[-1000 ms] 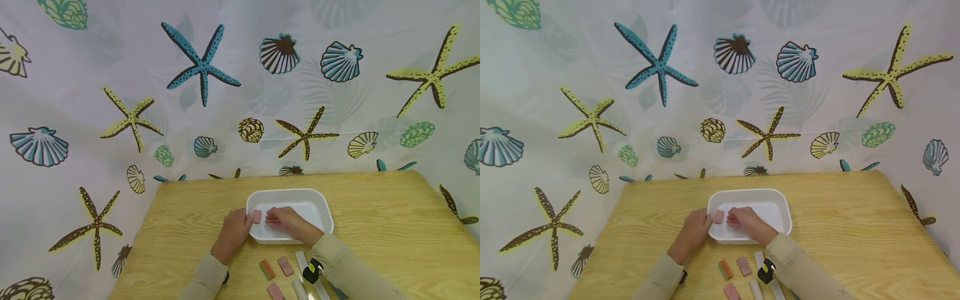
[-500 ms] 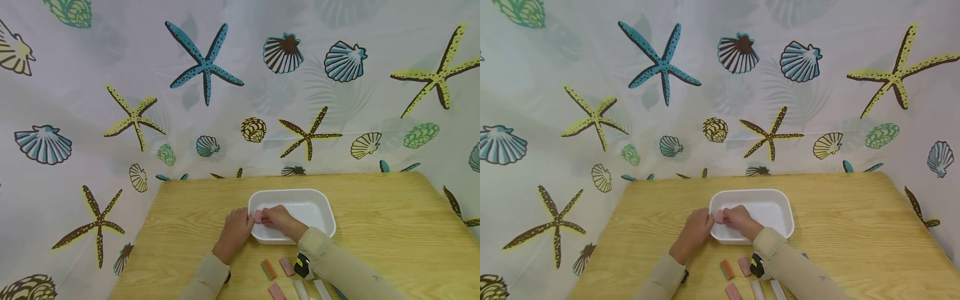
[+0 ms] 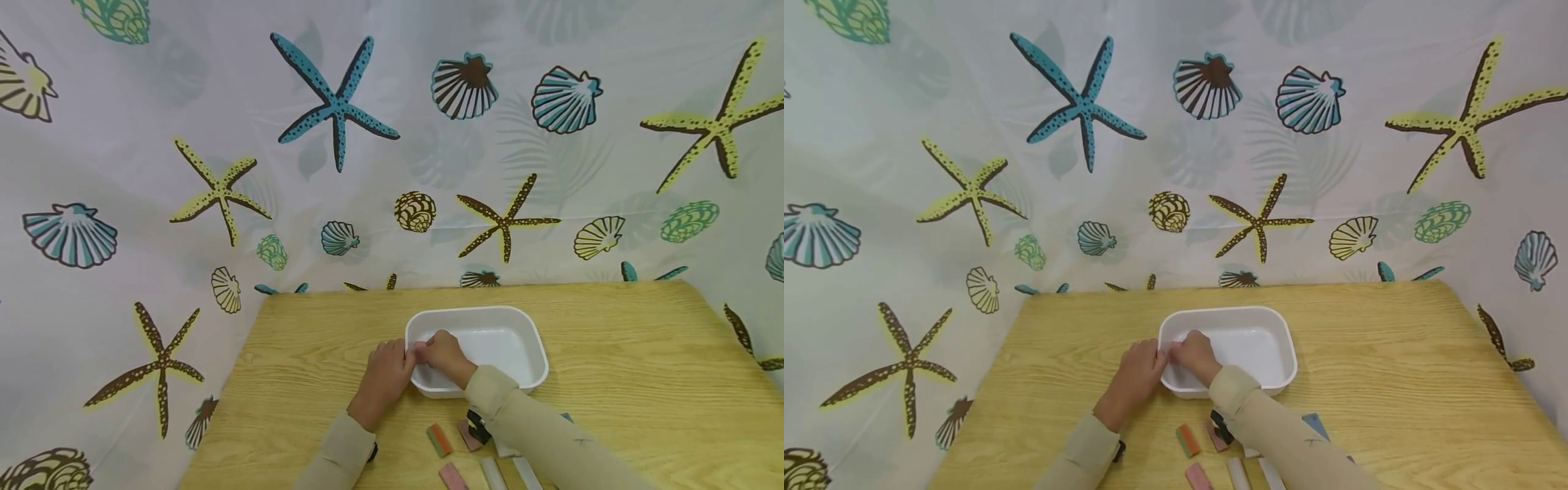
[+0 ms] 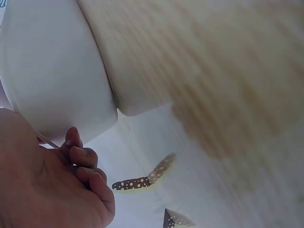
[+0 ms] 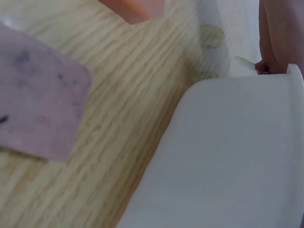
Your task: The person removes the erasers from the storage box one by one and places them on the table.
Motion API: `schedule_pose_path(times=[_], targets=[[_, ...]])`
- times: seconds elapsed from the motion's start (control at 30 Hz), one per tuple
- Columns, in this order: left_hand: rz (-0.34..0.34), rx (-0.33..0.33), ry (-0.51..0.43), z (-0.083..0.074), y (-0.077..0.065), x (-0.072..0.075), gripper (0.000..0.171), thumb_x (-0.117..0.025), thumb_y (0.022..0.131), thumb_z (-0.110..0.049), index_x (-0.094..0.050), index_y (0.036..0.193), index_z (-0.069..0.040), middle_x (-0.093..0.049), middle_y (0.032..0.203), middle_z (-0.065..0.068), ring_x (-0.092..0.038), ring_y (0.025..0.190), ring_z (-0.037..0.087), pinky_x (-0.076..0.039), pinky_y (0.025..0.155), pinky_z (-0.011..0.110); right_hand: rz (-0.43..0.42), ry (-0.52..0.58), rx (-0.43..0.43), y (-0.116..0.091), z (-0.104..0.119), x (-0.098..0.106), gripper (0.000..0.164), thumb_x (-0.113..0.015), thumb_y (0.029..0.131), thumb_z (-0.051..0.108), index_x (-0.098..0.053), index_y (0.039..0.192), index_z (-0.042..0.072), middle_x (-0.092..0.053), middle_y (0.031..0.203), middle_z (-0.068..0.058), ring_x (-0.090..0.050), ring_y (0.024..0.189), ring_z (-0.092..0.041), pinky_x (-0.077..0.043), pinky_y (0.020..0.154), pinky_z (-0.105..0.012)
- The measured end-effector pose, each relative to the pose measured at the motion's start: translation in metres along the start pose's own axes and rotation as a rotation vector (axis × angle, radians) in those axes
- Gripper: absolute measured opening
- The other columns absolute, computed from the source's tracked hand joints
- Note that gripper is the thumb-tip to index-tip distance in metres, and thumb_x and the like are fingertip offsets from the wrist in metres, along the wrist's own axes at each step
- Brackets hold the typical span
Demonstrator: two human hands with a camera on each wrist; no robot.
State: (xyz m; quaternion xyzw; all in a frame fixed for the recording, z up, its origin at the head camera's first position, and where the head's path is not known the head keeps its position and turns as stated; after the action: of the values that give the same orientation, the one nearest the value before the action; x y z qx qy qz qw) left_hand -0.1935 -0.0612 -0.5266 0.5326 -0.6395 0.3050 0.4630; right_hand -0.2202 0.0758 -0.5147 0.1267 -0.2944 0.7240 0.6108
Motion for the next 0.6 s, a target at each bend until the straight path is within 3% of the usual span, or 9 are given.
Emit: schedule_pose_path(times=[0.1, 0.33, 0.6], targets=[[-0.024, -0.003, 0.000, 0.0003, 0.0010, -0.0009, 0.025, -0.038, 0.098, -0.030, -0.043, 0.077, -0.015, -0.042, 0.071, -0.003, -0.040, 0.068, 0.017, -0.031, 0.065, 0.033, -0.027, -0.025, 0.032, 0.0019, 0.0027, -0.0006, 0.029, -0.066, 0.081, 0.021, -0.059, 0.084, -0.007, -0.057, 0.076, -0.010, -0.053, 0.068, -0.020, -0.045, 0.063, -0.031], [-0.021, 0.018, -0.002, -0.0004, 0.0037, -0.0011, 0.028, -0.037, 0.098, -0.033, -0.042, 0.075, -0.017, -0.041, 0.070, -0.004, -0.041, 0.069, 0.017, -0.032, 0.065, 0.034, -0.089, -0.105, 0.079, 0.0076, 0.0021, -0.0058, 0.024, -0.061, 0.081, 0.016, -0.053, 0.064, 0.002, -0.051, 0.061, -0.005, -0.048, 0.056, -0.018, -0.041, 0.052, -0.028], [-0.008, 0.028, 0.011, -0.0013, 0.0065, -0.0040, 0.028, -0.036, 0.098, -0.033, -0.041, 0.076, -0.016, -0.041, 0.071, -0.003, -0.041, 0.070, 0.018, -0.032, 0.065, 0.034, -0.046, -0.069, 0.054, 0.0075, 0.0026, -0.0017, 0.025, -0.061, 0.085, 0.021, -0.061, 0.072, -0.001, -0.057, 0.067, -0.006, -0.053, 0.060, -0.017, -0.043, 0.054, -0.027]])
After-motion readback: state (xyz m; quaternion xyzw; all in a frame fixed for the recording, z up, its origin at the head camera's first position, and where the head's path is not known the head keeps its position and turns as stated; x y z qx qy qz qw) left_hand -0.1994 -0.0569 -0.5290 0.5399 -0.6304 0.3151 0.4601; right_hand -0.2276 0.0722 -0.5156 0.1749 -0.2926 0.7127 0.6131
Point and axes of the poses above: each hand's wrist, its own y-axis towards the middle knuckle, its own x-axis out of the back of the hand, z = x × y, the point moved 2 cm from there along y, towards the middle knuckle
